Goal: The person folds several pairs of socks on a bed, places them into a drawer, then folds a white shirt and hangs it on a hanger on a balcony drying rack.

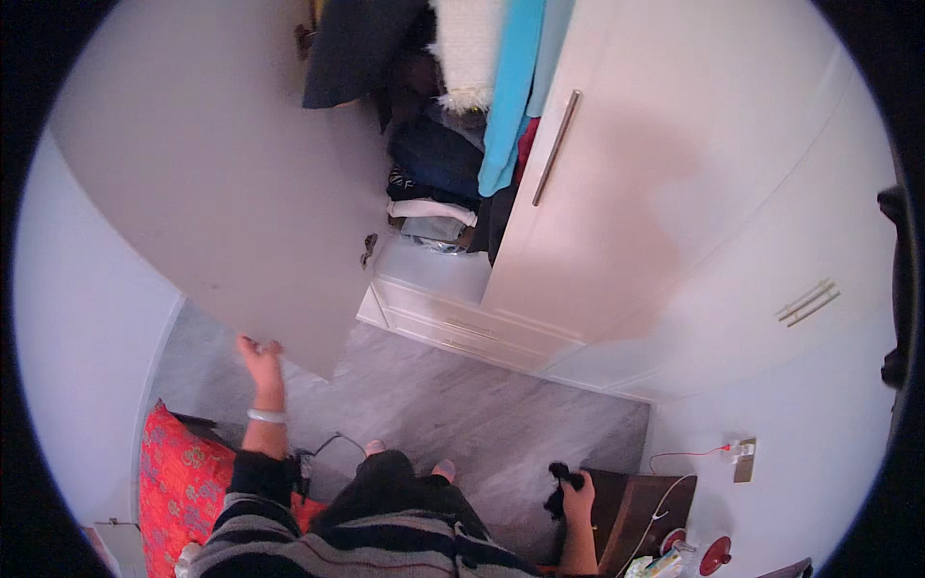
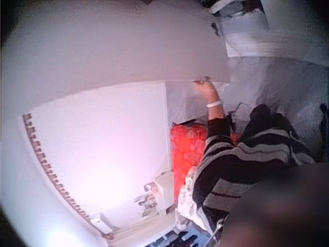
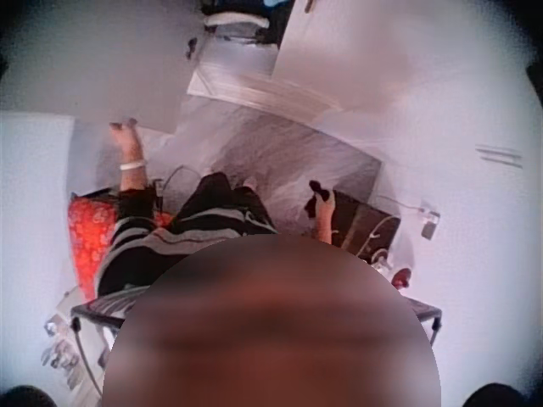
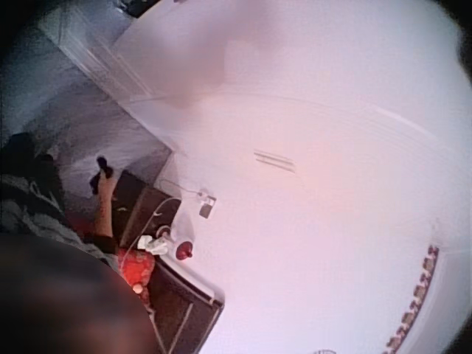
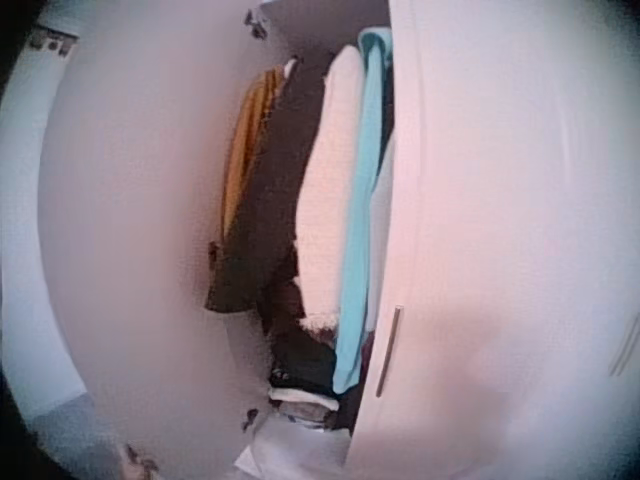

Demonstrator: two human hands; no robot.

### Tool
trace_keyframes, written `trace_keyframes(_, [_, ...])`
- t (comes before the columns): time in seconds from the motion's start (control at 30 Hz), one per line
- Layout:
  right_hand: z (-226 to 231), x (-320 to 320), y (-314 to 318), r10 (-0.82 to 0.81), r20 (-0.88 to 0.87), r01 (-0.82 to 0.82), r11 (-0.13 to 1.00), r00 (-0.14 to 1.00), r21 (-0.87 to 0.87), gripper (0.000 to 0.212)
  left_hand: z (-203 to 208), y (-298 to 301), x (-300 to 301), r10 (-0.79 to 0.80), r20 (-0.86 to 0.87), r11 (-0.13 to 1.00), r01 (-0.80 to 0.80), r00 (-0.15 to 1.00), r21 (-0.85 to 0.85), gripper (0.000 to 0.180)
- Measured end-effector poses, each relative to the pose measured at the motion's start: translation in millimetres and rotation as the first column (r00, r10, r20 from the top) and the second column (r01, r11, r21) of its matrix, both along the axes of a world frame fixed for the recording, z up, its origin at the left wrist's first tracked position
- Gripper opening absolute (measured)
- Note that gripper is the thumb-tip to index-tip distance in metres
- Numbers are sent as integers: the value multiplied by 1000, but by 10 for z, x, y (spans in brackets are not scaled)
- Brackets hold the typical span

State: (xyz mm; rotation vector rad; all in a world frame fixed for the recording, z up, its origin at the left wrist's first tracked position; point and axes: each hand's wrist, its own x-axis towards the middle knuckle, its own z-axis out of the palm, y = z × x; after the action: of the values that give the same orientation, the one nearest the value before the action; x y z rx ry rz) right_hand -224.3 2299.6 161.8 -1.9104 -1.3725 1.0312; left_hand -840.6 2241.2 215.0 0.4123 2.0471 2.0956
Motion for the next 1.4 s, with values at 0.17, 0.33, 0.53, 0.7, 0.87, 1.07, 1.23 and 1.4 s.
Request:
trace_keyframes(0.17, [1220, -1360, 302, 83, -868, -171, 985, 489, -1, 26, 136, 27, 1421, -484, -39, 816, 435, 874, -381, 75])
trace_keyframes(0.33, [2091, -2878, 105, 290, -947, -524, 833, 141, 177, 49, 1005, -90, 1405, -925, 376, 269, 800, 59, 536, 76])
trace_keyframes(0.53, [2170, -4697, -341, 424, -863, -772, 632, 276, 64, 38, 1665, -964, 163, -892, 87, 449, 842, 445, 298, 70])
trace_keyframes(0.7, [1917, -6401, -1199, 636, -757, -890, 420, 151, 175, 30, 1670, -1991, -1170, -593, 327, 802, 574, 736, 162, 45])
trace_keyframes(0.87, [1913, -7456, -1528, 561, -799, -956, 46, -215, 290, 56, 1711, -2401, -2025, -309, 325, 950, 273, 894, 152, 25])
trace_keyframes(1.07, [1802, -9288, -1483, 751, -630, -980, -168, -200, 111, 44, 1437, -2990, -3857, -244, 353, 899, 74, 903, 432, 15])
trace_keyframes(1.23, [1559, -11151, -1452, 597, -770, -971, -198, -226, 131, 30, 1096, -3374, -5552, -92, 321, 809, -117, 943, 576, 15])
trace_keyframes(1.4, [1548, -12927, -1881, 674, -582, -882, -252, -455, 398, 24, 1186, -3986, -6729, 50, 197, 742, -168, 979, 649, 22])
